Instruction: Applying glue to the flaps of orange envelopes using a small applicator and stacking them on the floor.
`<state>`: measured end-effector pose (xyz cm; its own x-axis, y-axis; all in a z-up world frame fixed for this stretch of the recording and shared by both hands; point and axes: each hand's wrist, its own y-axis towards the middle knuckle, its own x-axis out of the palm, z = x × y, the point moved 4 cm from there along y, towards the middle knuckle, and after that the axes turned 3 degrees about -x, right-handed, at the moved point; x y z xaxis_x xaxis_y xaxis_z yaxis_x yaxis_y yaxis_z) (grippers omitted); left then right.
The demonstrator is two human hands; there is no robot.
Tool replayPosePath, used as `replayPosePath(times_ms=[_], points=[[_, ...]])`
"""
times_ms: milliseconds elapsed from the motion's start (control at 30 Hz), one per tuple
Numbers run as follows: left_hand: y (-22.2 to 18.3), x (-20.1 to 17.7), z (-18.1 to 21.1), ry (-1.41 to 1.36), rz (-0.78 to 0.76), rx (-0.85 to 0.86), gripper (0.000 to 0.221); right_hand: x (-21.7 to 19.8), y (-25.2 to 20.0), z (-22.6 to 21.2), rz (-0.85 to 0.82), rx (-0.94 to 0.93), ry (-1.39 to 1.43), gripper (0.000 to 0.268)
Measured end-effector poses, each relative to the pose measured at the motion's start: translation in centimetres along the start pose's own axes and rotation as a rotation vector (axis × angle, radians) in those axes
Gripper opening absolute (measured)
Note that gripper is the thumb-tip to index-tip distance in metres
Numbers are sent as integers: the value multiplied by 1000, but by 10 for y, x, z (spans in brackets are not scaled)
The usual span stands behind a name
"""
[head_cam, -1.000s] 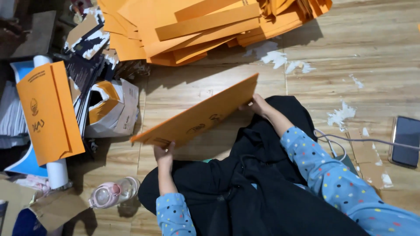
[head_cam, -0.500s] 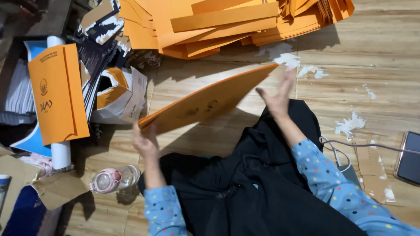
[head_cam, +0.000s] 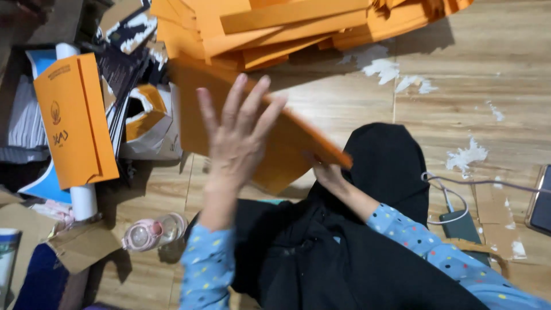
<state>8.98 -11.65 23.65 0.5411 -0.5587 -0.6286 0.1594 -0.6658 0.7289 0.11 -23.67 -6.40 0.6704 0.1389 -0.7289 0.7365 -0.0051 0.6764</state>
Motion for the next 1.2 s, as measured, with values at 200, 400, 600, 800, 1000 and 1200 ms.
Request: replayPosePath(times_ms=[200, 400, 600, 800, 1000, 1200], points=[[-56, 63, 50, -226, -558, -338, 64, 17, -27, 12, 332, 1559, 982, 31], [-205, 159, 84, -255, -1270, -692, 80, 100, -51, 42, 390, 1824, 875, 55], [-241, 191, 71, -239, -901, -660, 52, 145, -45, 67, 385, 1882, 1008, 46], [-243, 191, 63, -314, -865, -657, 51, 146, -40, 67, 142, 1858, 1434, 53], [-250, 183, 59, -378, -910, -752, 42, 118, -32, 45, -11, 1805, 1378, 50], [-249, 185, 56, -376, -910, -718, 39, 107, -40, 39, -71, 1844, 1513, 45]])
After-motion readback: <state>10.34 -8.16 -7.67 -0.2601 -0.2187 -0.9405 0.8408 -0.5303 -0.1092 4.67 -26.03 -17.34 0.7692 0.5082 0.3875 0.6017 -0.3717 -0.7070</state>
